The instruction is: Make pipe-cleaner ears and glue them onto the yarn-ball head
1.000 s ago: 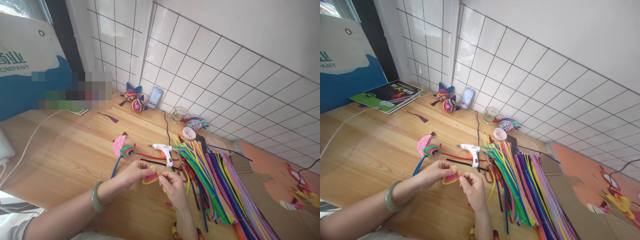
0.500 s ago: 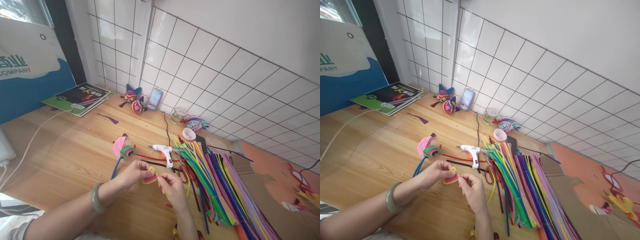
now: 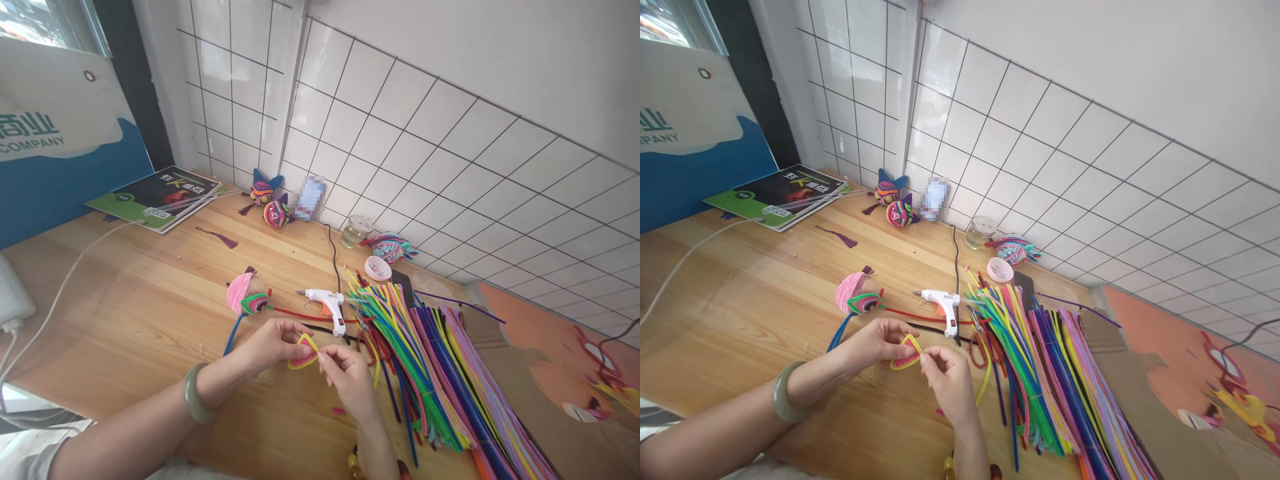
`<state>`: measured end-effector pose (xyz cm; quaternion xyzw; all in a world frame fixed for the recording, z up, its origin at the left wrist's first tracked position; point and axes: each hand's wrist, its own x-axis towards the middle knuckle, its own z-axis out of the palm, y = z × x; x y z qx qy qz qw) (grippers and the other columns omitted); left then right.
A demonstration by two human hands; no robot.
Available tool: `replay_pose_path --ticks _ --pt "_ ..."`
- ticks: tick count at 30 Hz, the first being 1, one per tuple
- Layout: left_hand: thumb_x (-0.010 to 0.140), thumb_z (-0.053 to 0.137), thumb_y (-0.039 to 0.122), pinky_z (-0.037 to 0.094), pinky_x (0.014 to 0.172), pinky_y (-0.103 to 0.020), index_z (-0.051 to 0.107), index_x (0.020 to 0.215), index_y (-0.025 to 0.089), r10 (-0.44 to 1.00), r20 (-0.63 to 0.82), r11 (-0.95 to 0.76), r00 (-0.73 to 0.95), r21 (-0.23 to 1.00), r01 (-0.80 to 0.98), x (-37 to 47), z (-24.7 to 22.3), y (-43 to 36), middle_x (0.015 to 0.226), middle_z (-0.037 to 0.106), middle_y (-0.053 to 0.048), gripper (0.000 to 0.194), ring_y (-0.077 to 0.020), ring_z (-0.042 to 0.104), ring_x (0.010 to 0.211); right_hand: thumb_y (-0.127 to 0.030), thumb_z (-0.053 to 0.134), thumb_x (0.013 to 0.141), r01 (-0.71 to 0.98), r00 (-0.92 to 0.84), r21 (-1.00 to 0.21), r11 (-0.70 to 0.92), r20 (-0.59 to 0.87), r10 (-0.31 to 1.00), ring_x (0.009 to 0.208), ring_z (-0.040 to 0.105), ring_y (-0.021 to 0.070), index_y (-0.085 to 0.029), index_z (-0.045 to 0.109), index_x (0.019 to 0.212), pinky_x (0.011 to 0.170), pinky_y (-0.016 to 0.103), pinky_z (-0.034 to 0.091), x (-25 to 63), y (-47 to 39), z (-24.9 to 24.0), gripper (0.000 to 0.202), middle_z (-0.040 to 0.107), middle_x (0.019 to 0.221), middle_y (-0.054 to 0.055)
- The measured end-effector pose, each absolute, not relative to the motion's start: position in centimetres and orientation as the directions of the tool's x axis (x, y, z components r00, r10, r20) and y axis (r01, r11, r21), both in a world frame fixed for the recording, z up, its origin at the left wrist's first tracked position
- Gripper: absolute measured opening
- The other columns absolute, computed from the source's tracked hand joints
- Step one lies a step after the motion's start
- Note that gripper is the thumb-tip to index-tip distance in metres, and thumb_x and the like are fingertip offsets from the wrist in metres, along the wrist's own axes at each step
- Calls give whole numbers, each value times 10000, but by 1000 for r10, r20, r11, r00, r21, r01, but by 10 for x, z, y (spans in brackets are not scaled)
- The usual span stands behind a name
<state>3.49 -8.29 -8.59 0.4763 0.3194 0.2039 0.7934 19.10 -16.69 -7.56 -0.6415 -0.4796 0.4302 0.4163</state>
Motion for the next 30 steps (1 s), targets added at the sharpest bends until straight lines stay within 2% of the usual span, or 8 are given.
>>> replay_pose_path --ticks 2,7,13,19,30 --pt "570 738 361 316 384 -158 631 876 144 635 -313 449 707 893 -8 35 -88 -83 613 610 14 390 -71 469 478 -300 552 766 261 167 -945 -196 -155 974 413 406 65 -141 583 664 405 188 307 191 -167 -75 192 515 529 -22" --pt "596 708 393 368 373 -158 633 744 133 610 -285 420 740 908 3 34 -88 -83 619 617 -1 309 -85 501 500 -304 555 764 260 180 -941 -217 -173 968 418 408 69 -142 584 670 410 191 310 191 -166 -76 190 515 530 -22" --pt "598 722 357 482 502 -204 620 740 123 559 -327 496 762 868 9 34 -82 -84 641 620 -5 292 -93 543 559 -304 547 768 272 165 -939 -209 -169 972 414 404 70 -143 577 659 409 192 311 191 -165 -77 196 513 524 -23" --pt "617 699 405 492 524 -217 624 712 115 592 -341 514 731 858 -16 35 -84 -85 630 613 -12 314 -99 554 563 -334 556 757 292 175 -936 -199 -152 973 405 408 72 -144 581 653 400 195 318 191 -165 -78 218 516 521 -22" --pt "626 693 383 499 517 -222 596 683 115 616 -348 537 707 842 -53 38 -86 -87 612 592 -4 291 -94 541 548 -392 565 748 298 221 -935 -191 -127 967 408 400 82 -146 604 681 387 198 310 187 -165 -78 257 516 525 -14"
